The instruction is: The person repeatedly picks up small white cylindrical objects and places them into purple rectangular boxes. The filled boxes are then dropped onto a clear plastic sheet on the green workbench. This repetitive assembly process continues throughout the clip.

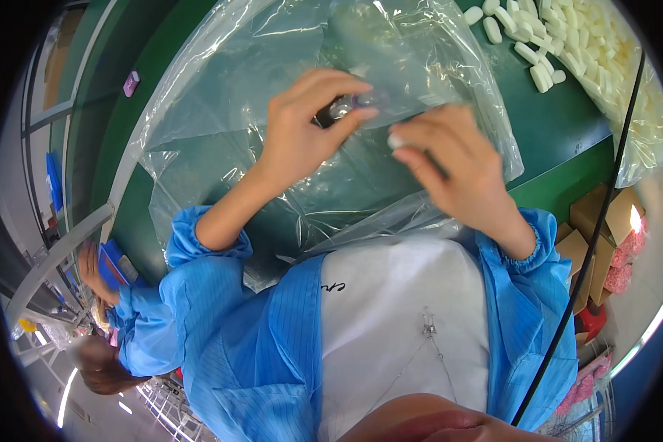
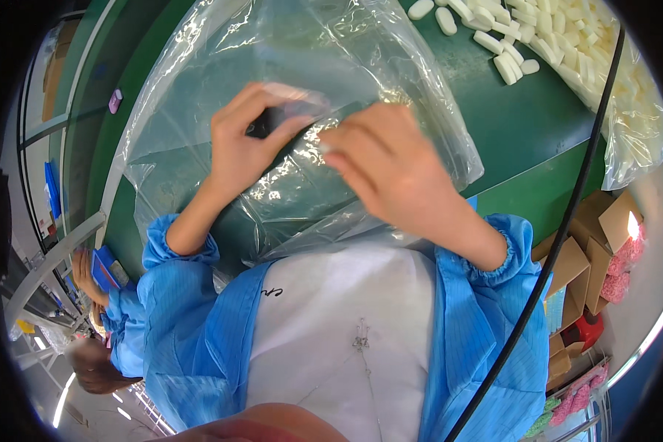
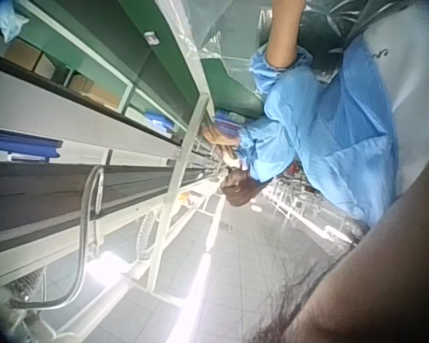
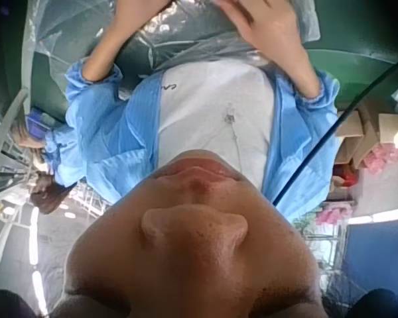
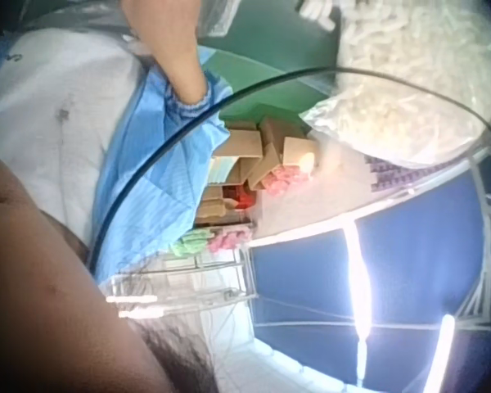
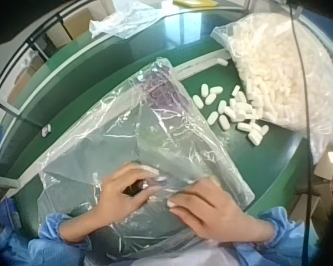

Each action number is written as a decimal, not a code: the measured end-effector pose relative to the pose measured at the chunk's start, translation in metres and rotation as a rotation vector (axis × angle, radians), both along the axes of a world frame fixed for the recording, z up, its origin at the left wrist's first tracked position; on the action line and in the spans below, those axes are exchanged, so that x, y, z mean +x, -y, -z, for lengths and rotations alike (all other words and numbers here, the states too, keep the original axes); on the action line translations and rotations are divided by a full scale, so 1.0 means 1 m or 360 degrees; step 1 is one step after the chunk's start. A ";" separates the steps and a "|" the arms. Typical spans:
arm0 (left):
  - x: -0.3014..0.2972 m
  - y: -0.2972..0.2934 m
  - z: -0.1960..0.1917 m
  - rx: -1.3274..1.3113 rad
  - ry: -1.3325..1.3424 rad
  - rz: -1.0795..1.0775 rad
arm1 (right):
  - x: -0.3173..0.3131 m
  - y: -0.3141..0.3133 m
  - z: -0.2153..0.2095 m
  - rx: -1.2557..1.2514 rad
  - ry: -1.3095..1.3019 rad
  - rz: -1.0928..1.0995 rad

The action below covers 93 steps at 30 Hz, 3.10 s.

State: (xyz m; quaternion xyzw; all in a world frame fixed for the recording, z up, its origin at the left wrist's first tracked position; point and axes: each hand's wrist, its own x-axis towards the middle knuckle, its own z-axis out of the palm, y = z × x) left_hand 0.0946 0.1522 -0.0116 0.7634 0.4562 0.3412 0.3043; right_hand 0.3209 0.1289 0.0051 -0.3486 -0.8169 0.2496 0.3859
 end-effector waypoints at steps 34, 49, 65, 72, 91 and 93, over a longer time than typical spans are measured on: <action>0.008 0.025 0.016 -0.0047 0.0339 0.0067 | 0.005 -0.023 0.011 0.0336 0.0047 -0.0342; 0.004 0.024 0.015 -0.0062 0.0277 0.0131 | -0.003 -0.019 0.021 0.0624 0.0189 -0.0310; -0.007 0.024 -0.011 0.0131 0.0092 -0.0016 | 0.012 -0.013 -0.013 0.0537 -0.0145 -0.0165; -0.205 -0.098 -0.025 0.0392 -0.0262 -0.1013 | 0.064 -0.075 0.000 0.0344 0.0382 0.0876; 0.021 -0.115 -0.003 0.0371 -0.0317 -0.0372 | 0.070 -0.097 0.039 0.0554 0.0603 0.0821; 0.037 -0.127 -0.009 0.0110 -0.0206 -0.0525 | 0.071 -0.098 0.040 0.0588 0.0595 0.0805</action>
